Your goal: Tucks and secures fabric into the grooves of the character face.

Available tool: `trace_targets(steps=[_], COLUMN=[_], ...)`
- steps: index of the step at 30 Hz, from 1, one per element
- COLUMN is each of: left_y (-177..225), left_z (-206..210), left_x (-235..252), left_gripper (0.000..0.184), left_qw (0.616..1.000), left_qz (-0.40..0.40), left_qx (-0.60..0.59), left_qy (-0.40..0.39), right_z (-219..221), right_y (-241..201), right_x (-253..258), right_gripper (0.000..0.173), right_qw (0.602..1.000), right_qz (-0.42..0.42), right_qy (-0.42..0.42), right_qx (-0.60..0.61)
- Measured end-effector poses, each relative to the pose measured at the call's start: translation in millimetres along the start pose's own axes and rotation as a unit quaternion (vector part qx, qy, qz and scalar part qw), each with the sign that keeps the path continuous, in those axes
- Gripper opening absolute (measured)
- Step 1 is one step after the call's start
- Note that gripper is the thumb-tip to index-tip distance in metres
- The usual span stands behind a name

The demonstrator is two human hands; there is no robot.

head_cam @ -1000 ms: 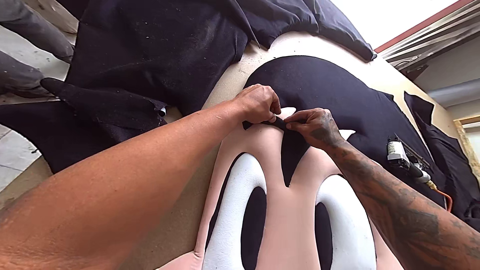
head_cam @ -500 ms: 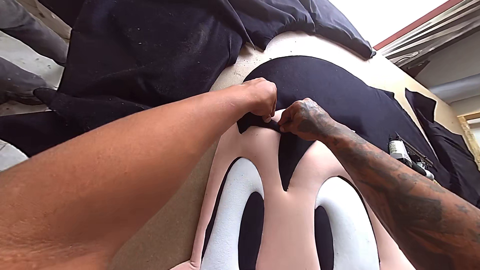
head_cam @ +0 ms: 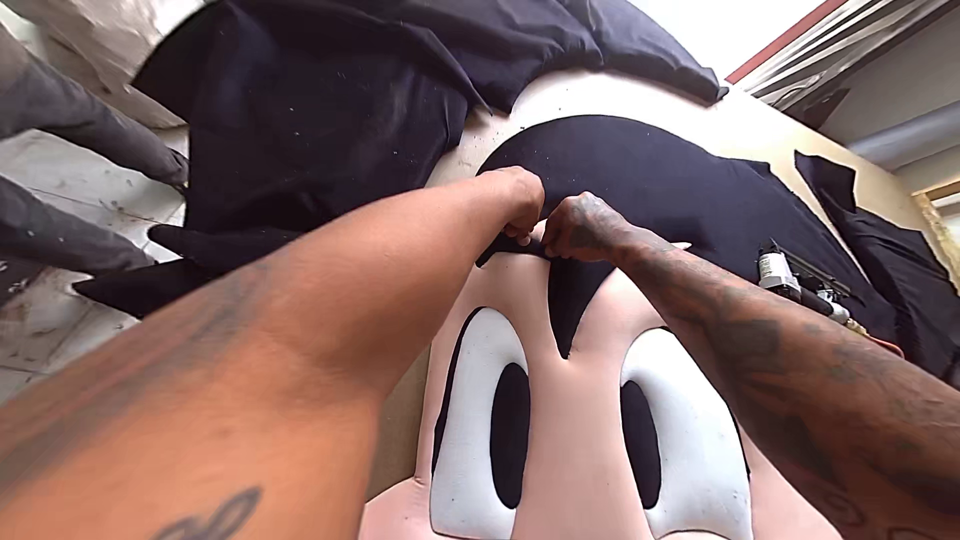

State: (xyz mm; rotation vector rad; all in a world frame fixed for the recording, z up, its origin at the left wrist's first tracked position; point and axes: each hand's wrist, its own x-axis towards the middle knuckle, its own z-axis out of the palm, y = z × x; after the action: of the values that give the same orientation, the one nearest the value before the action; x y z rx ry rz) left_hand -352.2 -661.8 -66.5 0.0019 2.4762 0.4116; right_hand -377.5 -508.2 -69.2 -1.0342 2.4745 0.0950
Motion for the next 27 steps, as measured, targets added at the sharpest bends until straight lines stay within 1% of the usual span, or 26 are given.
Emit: trace_targets(steps=[2,4,6,8,10,12,14,15,17,18,20,22,24,26,27], left_y=[-2.3,-3.9,-3.1,-1.5,2.5,7.3,5.1,6.0,10.5,11.9,13.2,15.7,17.3,16.6,12.7], left_z=[-0.3,1.5,3.2,2.8,1.4,2.5,1.3,1.7,0.8,0.9,2.1,3.9,5.0,5.5,6.8], left_x=[-0.2,-0.5,2.3,8.7,17.7,27.3,33.3,25.7,5.8,-1.1,-3.9,-6.9,-9.3,-9.5,-9.5], left_gripper=[0.015,0.018,0.017,0.014,0.017,0.021,0.021,0.020,0.021,0.024,0.028,0.028,0.028,0.030,0.032], left_qw=[1.000,1.000,0.999,1.000,1.000,0.999,0.998,0.998,0.999,0.998,0.998,0.997,0.996,0.995,0.995], left_qz=[-0.006,0.002,0.008,0.001,-0.014,-0.034,-0.056,-0.058,-0.037,-0.034,-0.043,-0.051,-0.053,-0.056,-0.056], left_qx=[-0.011,-0.024,-0.026,-0.020,0.008,0.022,0.010,0.005,0.025,0.038,0.041,0.046,0.058,0.063,0.060], left_qy=[-0.004,-0.014,-0.017,-0.019,-0.022,-0.026,-0.001,0.014,0.032,0.029,0.025,0.024,0.034,0.048,0.055], right_z=[0.2,0.9,-0.9,-1.7,0.8,5.7,7.6,12.6,27.6,40.5,79.5,126.8,166.0,187.6,191.4], right_y=[4.9,6.9,5.1,-0.6,-6.8,-2.2,3.8,3.9,-4.3,-14.1,-37.6,-59.3,-79.2,-91.0,-94.1], right_x=[-1.4,-3.7,-2.1,5.4,11.8,9.2,2.2,-5.3,-30.6,-46.5,-82.7,-121.2,-164.7,-205.3,-223.5], right_gripper=[0.009,0.009,0.007,0.008,0.011,0.012,0.012,0.013,0.013,0.013,0.022,0.034,0.035,0.033,0.032], right_qw=[0.996,0.991,0.990,0.991,0.993,0.992,0.991,0.988,0.975,0.965,0.939,0.926,0.915,0.896,0.889], right_qz=[0.010,0.009,0.007,0.025,0.056,0.070,0.070,0.073,0.095,0.104,0.097,0.086,0.058,0.036,0.034], right_qy=[-0.015,-0.030,-0.048,-0.061,-0.060,-0.030,0.030,0.071,0.169,0.218,0.315,0.354,0.379,0.412,0.421], right_qx=[0.084,0.131,0.131,0.118,0.089,0.096,0.111,0.116,0.113,0.107,0.097,0.099,0.130,0.160,0.179])
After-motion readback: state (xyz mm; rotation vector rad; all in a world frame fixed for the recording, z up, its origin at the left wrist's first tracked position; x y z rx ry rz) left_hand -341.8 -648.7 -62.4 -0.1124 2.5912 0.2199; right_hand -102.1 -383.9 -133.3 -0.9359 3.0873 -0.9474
